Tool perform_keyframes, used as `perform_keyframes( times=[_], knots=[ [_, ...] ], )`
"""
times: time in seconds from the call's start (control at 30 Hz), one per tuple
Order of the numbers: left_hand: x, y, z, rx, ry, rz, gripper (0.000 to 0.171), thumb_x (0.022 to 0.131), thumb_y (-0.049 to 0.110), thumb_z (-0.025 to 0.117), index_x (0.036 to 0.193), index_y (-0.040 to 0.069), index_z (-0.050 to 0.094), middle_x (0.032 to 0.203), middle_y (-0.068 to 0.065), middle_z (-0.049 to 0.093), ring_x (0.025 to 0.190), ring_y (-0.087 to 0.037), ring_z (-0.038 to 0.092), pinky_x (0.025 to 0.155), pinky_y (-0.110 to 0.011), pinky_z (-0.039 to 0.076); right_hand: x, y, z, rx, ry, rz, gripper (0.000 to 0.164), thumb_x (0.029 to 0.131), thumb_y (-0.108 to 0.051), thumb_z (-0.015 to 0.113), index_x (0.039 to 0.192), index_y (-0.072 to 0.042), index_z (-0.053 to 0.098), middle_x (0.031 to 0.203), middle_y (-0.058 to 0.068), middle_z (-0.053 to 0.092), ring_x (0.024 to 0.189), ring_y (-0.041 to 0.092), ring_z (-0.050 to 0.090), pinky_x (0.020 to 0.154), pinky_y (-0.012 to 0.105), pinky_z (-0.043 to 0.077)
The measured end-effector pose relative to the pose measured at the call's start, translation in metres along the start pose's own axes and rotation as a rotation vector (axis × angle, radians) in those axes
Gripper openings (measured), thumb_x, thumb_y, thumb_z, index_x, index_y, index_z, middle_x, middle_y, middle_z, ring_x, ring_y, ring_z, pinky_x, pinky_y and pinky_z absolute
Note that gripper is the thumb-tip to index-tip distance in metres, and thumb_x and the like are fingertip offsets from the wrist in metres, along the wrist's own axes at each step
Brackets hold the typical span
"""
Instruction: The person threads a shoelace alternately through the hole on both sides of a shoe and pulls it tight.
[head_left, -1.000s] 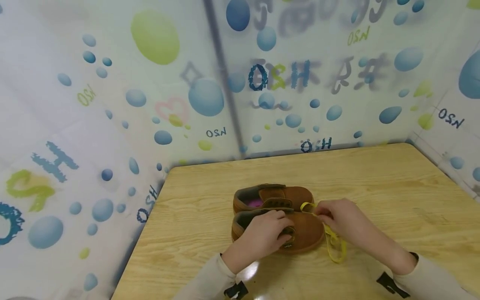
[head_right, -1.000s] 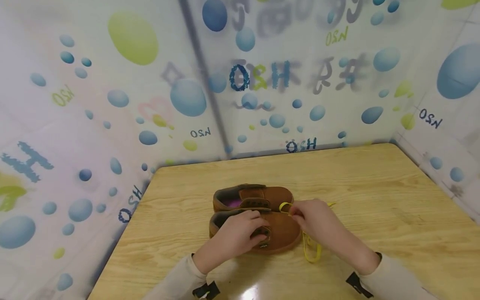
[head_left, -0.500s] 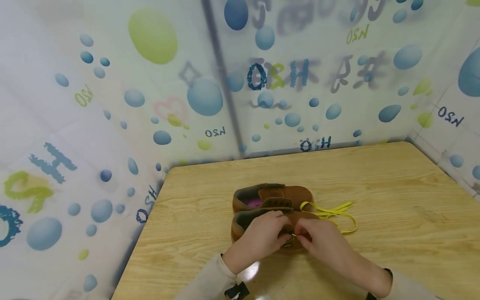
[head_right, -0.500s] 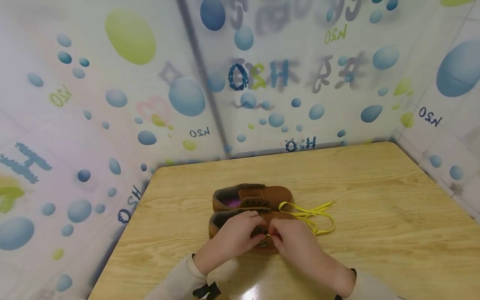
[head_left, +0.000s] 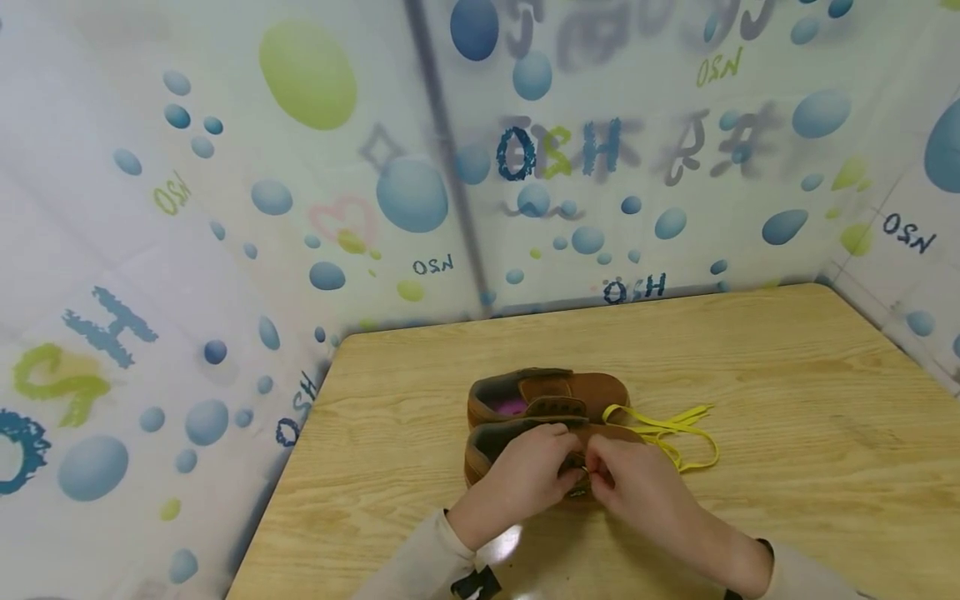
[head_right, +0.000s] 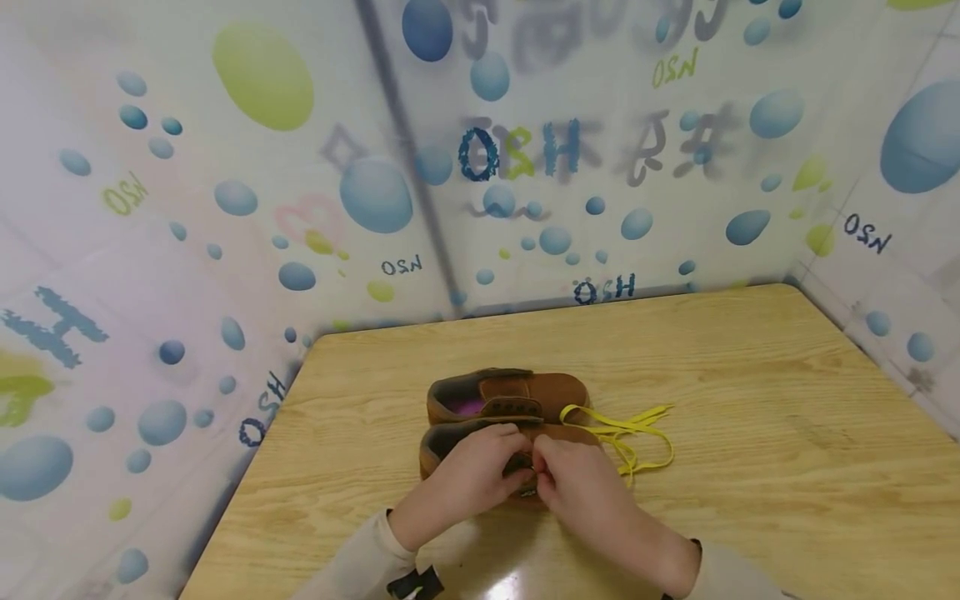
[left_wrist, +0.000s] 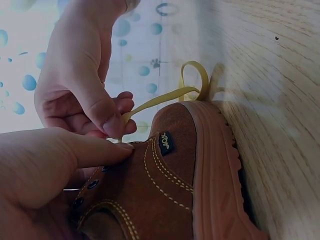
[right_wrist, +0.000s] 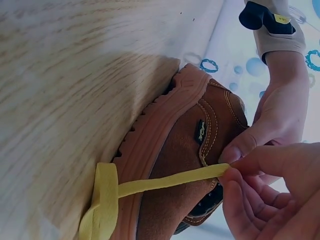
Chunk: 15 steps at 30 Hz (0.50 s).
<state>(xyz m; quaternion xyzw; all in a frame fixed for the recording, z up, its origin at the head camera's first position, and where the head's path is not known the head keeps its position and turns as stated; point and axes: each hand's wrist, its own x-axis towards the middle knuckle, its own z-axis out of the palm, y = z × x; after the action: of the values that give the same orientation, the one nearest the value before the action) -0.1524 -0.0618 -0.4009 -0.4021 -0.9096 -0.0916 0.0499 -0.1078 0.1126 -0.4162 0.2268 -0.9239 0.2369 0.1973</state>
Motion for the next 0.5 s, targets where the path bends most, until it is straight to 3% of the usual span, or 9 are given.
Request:
perform_keyframes(
  times=[0.33, 0.5],
  knots=[
    [-0.0012, 0.0006, -0.0002, -0.02, 0.019, -0.001, 0.012, 0.086, 0.025, 0.078, 0.092, 0.019, 0.07, 0.078, 0.01, 0.058, 0.067, 0.0, 0.047, 0.061, -0.012, 0.039, 0.0004, -0.0041, 0.0028, -0.015, 0.017, 0.02, 0.037, 0.068, 0.0, 0.08, 0.074, -0.022, 0.051, 0.06, -0.017, 0.045, 0.055, -0.007, 0.031, 0.051, 0.015, 0.029],
    [-0.0006, -0.0021, -0.0002, -0.027, 0.007, 0.048, 0.009, 0.087, 0.024, 0.075, 0.089, 0.019, 0.068, 0.08, 0.01, 0.059, 0.069, -0.001, 0.047, 0.063, -0.012, 0.039, 0.0014, -0.0052, 0.0048, -0.007, 0.028, 0.025, 0.039, 0.07, -0.001, 0.082, 0.076, -0.022, 0.05, 0.062, -0.016, 0.046, 0.057, -0.006, 0.034, 0.053, 0.015, 0.031]
  ],
)
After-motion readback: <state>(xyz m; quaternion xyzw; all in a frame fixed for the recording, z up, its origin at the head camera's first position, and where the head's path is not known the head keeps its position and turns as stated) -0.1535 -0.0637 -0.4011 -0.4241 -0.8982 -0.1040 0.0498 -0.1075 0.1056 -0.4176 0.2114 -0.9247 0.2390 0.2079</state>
